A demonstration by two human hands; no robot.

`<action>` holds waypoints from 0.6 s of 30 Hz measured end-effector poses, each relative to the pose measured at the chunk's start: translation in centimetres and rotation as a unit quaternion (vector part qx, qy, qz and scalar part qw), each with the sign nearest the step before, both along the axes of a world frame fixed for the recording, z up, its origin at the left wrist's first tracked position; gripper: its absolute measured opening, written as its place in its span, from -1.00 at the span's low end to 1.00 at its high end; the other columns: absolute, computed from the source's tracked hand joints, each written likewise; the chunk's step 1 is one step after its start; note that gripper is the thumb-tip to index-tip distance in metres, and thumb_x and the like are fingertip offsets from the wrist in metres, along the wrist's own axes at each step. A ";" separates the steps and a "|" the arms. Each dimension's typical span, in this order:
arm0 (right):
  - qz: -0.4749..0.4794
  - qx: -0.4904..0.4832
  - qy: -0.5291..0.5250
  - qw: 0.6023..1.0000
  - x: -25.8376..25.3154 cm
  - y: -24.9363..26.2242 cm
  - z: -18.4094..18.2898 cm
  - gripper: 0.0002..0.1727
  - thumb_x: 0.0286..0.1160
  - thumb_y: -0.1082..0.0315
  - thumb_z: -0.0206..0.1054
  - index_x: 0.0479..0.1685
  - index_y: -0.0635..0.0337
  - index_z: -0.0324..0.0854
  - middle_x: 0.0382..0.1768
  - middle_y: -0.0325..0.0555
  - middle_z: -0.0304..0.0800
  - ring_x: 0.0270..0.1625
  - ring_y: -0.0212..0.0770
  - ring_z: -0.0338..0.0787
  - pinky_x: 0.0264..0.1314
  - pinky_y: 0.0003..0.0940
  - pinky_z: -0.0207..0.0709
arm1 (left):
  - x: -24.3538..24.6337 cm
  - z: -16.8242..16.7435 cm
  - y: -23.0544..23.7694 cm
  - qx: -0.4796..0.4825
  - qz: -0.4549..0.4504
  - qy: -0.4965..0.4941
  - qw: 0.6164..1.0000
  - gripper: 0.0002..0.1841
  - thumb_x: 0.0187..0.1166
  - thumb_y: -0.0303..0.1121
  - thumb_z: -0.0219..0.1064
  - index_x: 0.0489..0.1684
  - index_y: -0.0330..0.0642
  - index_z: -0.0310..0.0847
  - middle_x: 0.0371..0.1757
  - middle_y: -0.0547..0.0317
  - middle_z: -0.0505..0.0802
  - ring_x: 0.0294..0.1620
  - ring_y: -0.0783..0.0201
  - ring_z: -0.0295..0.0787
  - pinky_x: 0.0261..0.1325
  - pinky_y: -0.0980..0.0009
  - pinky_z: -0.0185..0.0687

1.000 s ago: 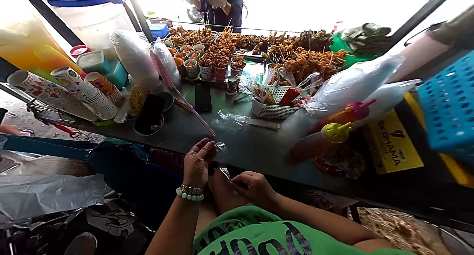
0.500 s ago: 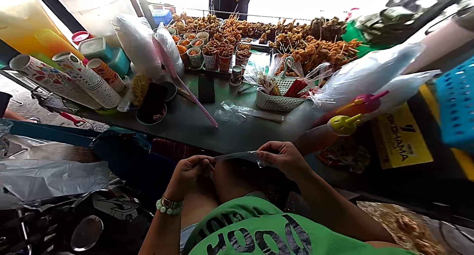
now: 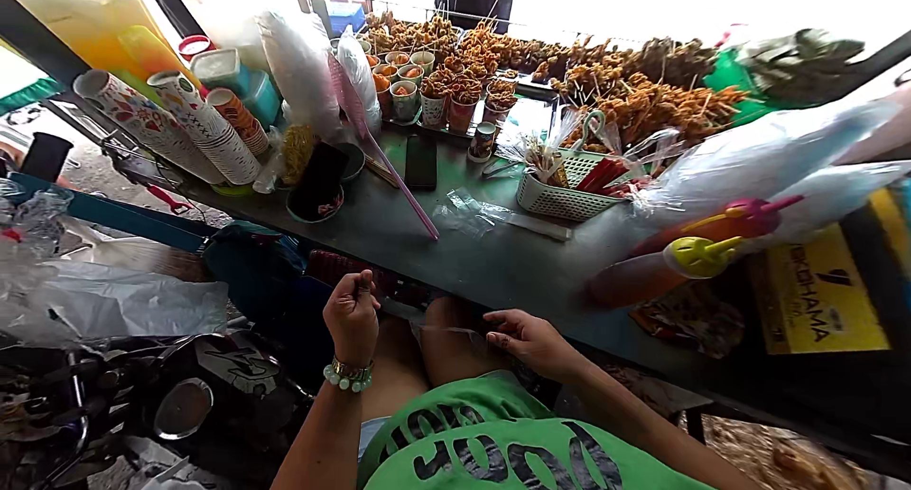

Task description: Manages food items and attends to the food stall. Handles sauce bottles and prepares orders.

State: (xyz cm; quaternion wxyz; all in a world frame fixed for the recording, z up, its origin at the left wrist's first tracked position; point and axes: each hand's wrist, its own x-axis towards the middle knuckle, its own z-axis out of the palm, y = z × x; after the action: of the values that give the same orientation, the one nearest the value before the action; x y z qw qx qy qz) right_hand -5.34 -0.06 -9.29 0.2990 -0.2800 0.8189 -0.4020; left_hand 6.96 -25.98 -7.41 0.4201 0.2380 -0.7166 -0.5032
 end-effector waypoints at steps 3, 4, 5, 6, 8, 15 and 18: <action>0.013 -0.078 0.173 0.982 -0.3 -0.6 -0.4 -0.33 0.51 0.02 0.43 0.50 0.32 0.59 0.58 0.34 0.50 0.51 0.27 0.59 0.45 0.12 0.50 | 0.2 0.3 1.2 -0.081 -0.097 -0.077 0.989 -0.74 0.67 -0.43 0.25 -0.26 -0.51 0.76 -0.32 0.00 0.85 -0.33 0.40 0.79 -0.13 0.45 0.74; 0.026 -0.122 0.177 0.976 -0.3 -1.2 0.1 -0.30 0.51 -0.04 0.41 0.51 0.29 0.59 0.56 0.24 0.55 0.45 0.05 0.67 0.35 -0.13 0.62 | 0.0 0.4 1.9 -0.086 -0.153 -0.083 0.981 -0.77 0.63 -0.46 0.28 -0.23 -0.50 0.79 -0.25 -0.05 0.89 -0.22 0.34 0.84 -0.01 0.40 0.76; 0.046 -0.164 0.156 0.973 -0.1 -1.9 0.8 -0.29 0.50 -0.05 0.41 0.51 0.29 0.58 0.52 0.13 0.61 0.31 -0.23 0.74 0.20 -0.41 0.66 | -0.2 0.5 2.9 -0.081 -0.202 -0.079 0.973 -0.80 0.58 -0.47 0.33 -0.25 -0.48 0.79 -0.25 -0.04 0.89 -0.19 0.36 0.83 0.03 0.43 0.74; 0.069 -0.199 0.118 0.970 0.2 -2.6 1.3 -0.30 0.50 0.00 0.42 0.52 0.30 0.56 0.45 0.03 0.67 0.14 -0.44 0.76 0.06 -0.59 0.64 | -0.4 0.6 3.8 -0.066 -0.240 -0.065 0.966 -0.84 0.53 -0.48 0.39 -0.28 -0.47 0.80 -0.28 -0.01 0.89 -0.20 0.41 0.82 0.01 0.49 0.72; 0.087 -0.247 0.034 0.964 0.8 -3.9 2.0 -0.47 0.50 0.19 0.46 0.38 0.32 0.64 0.14 -0.23 0.86 -0.08 -0.65 0.79 -0.01 -0.70 0.67 | -0.7 0.8 5.2 -0.019 -0.288 -0.031 0.957 -0.87 0.44 -0.52 0.47 -0.34 -0.49 0.76 -0.33 0.05 0.88 -0.25 0.51 0.79 -0.05 0.59 0.70; 0.033 -0.263 -0.081 0.961 2.0 -5.7 2.1 -0.97 0.46 0.41 0.44 -0.25 0.13 0.80 -0.49 -0.49 0.81 -0.54 -0.64 0.68 -0.44 -0.71 0.59 | -0.4 1.2 4.6 0.094 -0.306 -0.002 0.948 -0.89 0.52 -0.51 0.43 -0.21 -0.43 0.80 -0.19 0.16 0.87 -0.16 0.54 0.79 -0.01 0.57 0.73; 0.014 -0.295 -0.059 0.954 2.1 -6.1 1.5 -0.94 0.47 0.35 0.42 -0.23 0.11 0.77 -0.48 -0.47 0.80 -0.54 -0.62 0.68 -0.46 -0.70 0.59 | -0.5 1.7 4.3 0.200 -0.354 0.007 0.914 -0.84 0.56 -0.55 0.35 -0.05 -0.46 0.76 -0.01 0.14 0.84 -0.01 0.47 0.78 0.15 0.48 0.73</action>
State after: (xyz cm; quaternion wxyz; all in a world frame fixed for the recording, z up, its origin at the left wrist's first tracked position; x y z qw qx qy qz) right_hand -3.26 -6.14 -7.82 0.2561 -0.3427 0.6408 -0.6374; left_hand 6.46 -21.64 -5.70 0.1633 0.0437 -0.6354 -0.7534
